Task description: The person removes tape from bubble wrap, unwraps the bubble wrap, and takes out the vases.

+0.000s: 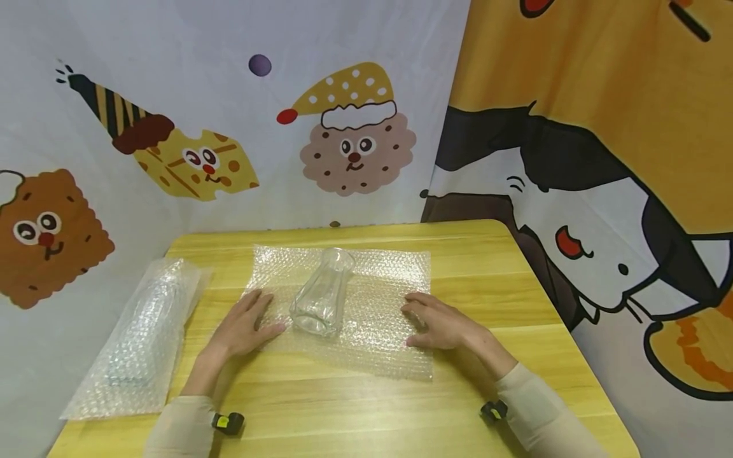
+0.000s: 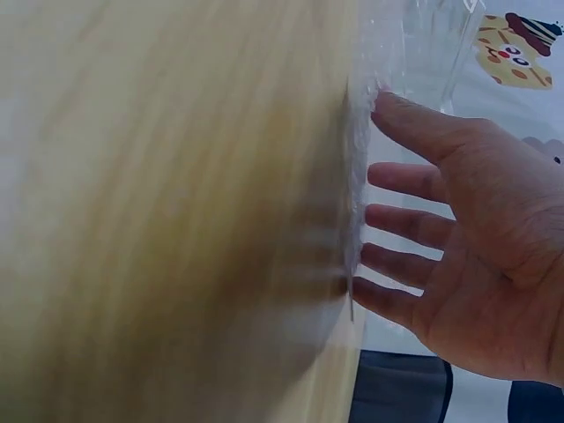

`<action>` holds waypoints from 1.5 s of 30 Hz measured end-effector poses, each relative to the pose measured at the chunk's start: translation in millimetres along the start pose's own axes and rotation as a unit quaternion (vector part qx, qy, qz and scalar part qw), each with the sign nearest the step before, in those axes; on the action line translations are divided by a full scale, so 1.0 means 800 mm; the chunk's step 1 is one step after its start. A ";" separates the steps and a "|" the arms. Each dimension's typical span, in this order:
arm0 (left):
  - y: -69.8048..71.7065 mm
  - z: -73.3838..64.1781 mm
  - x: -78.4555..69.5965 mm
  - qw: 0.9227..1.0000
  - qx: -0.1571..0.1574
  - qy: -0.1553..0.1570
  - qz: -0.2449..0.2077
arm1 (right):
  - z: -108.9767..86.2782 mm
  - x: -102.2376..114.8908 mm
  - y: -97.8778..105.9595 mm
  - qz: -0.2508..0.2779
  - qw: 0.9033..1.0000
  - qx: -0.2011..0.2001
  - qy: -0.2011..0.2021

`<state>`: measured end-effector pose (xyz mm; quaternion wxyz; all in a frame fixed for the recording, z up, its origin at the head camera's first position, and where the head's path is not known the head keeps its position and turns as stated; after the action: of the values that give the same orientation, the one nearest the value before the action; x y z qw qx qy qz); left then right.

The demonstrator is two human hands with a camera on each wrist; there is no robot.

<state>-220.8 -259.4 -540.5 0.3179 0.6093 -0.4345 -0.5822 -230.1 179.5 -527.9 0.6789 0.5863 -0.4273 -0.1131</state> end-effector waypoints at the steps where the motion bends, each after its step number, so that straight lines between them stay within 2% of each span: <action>1: 0.000 0.000 -0.001 1.000 -0.001 -0.001 0.001 | 0.001 0.001 0.001 0.001 1.000 0.000 -0.001; 10: -0.001 0.002 0.004 1.000 0.002 0.010 0.008 | 0.018 0.013 0.018 0.031 0.997 -0.067 0.011; 15: -0.001 0.005 0.006 1.000 -0.011 0.000 0.013 | 0.032 0.022 0.023 0.079 0.992 -0.103 0.008; 24: -0.001 0.011 0.004 1.000 -0.022 -0.004 0.022 | 0.060 0.039 0.022 0.210 0.971 -0.114 -0.009; 30: 0.003 0.012 0.000 1.000 -0.020 -0.003 0.021 | 0.087 0.046 0.023 0.280 0.952 -0.117 -0.049; 36: 0.005 0.012 0.000 1.000 -0.018 0.001 0.017 | 0.111 0.053 0.026 0.342 0.927 -0.129 -0.085; 38: 0.005 0.012 0.000 1.000 -0.017 0.002 0.016 | 0.117 0.056 0.025 0.368 0.916 -0.129 -0.097; 40: 0.005 0.012 0.000 1.000 -0.015 0.003 0.017 | 0.124 0.057 0.021 0.403 0.900 -0.128 -0.108; 45: 0.005 0.012 0.001 1.000 -0.012 0.006 0.017 | 0.140 0.057 0.004 0.491 0.851 -0.127 -0.138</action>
<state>-230.8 -260.5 -538.7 0.3376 0.6012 -0.4357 -0.5785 -282.8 72.3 -510.5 0.6487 0.1878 -0.7305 0.1020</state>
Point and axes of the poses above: each hand's wrist, its own z-axis towards the middle knuckle, its own y-axis out of the back of the hand, x = y × z, the point moved 6 cm from there along z, towards the middle knuckle, and after that the axes turned 8 degrees about y, right-handed, at the moved point
